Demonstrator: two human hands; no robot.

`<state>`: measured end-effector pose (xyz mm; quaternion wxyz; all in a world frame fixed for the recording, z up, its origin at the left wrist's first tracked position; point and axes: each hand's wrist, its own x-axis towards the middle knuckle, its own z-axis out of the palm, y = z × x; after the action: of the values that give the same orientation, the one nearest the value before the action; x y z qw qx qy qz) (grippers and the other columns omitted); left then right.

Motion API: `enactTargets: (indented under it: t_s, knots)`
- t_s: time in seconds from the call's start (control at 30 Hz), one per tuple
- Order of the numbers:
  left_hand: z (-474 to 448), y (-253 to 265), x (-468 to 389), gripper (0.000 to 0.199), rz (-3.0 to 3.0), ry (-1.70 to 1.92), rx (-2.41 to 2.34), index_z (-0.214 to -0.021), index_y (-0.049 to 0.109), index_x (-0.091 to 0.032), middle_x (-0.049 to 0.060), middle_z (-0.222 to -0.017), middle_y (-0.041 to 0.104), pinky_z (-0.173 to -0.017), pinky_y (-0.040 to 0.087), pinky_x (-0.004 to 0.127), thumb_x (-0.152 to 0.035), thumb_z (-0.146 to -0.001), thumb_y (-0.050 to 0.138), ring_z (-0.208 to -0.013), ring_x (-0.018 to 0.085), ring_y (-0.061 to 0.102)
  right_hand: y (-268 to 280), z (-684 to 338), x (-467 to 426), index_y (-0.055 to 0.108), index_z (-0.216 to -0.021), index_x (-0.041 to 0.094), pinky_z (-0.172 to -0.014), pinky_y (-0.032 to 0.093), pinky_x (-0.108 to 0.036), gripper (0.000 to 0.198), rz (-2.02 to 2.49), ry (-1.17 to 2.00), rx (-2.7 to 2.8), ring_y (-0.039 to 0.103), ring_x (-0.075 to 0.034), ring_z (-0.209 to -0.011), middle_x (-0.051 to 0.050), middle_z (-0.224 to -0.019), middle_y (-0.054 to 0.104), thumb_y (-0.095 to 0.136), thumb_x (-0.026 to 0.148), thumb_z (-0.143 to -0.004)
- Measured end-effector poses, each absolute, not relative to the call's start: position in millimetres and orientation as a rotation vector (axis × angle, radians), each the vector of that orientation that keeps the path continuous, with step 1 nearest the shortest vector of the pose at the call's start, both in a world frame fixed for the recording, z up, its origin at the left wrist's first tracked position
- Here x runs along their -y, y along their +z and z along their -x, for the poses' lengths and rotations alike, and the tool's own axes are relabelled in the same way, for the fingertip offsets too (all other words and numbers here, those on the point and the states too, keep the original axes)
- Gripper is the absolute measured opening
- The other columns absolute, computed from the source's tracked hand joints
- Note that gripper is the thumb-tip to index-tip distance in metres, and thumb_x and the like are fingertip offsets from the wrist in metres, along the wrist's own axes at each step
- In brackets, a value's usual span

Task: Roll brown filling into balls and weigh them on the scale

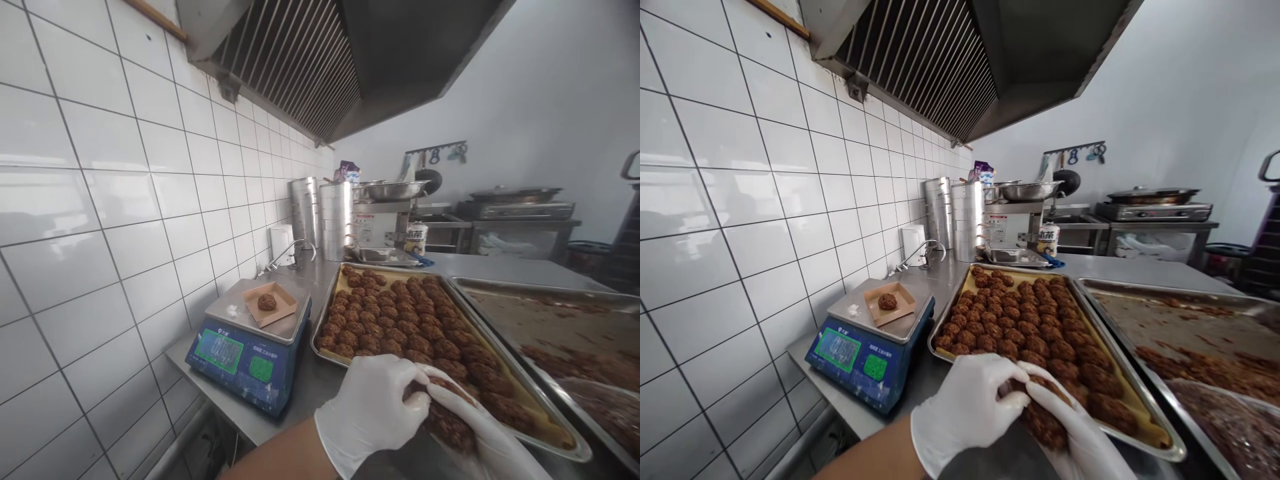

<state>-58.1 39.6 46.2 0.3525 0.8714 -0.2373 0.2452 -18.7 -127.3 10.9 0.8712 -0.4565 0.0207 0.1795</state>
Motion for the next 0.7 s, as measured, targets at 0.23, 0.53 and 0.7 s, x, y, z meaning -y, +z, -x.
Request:
enactTargets:
  t_s: [0.23,0.53,0.7]
  knots:
    - [55.1,42.8,-33.7,0.015,-2.276,0.694,0.528,-0.095,0.07,-0.024,-0.002,-0.094,0.078,-0.075,0.053,0.029,-0.018,-0.083,0.063,-0.083,0.018,0.073,23.3,34.0,120.8,0.07,-0.102,0.027,-0.079,0.065,-0.024,0.042,1.019,0.401,0.065,0.075,-0.022,-0.093,0.0,-0.105,0.076,0.092,0.035,-0.068]
    - [71.5,63.3,-37.4,0.02,-2.117,0.93,0.341,-0.094,0.074,-0.023,0.001,-0.095,0.077,-0.081,0.054,0.03,-0.009,-0.087,0.061,-0.088,0.018,0.07,21.1,27.2,134.3,0.068,-0.1,0.026,-0.069,0.063,-0.022,0.049,0.85,0.329,0.007,0.069,-0.015,-0.082,0.001,-0.095,0.071,0.096,0.022,-0.061]
    - [76.5,101.0,-114.1,0.02,-2.119,1.088,0.175,-0.109,0.076,-0.024,0.005,-0.116,0.074,-0.104,0.051,0.036,-0.021,-0.098,0.06,-0.11,0.02,0.067,28.7,30.8,130.9,0.069,-0.1,0.022,-0.068,0.063,-0.021,0.048,0.774,0.318,-0.024,0.07,-0.016,-0.087,-0.002,-0.1,0.071,0.096,0.017,-0.061]
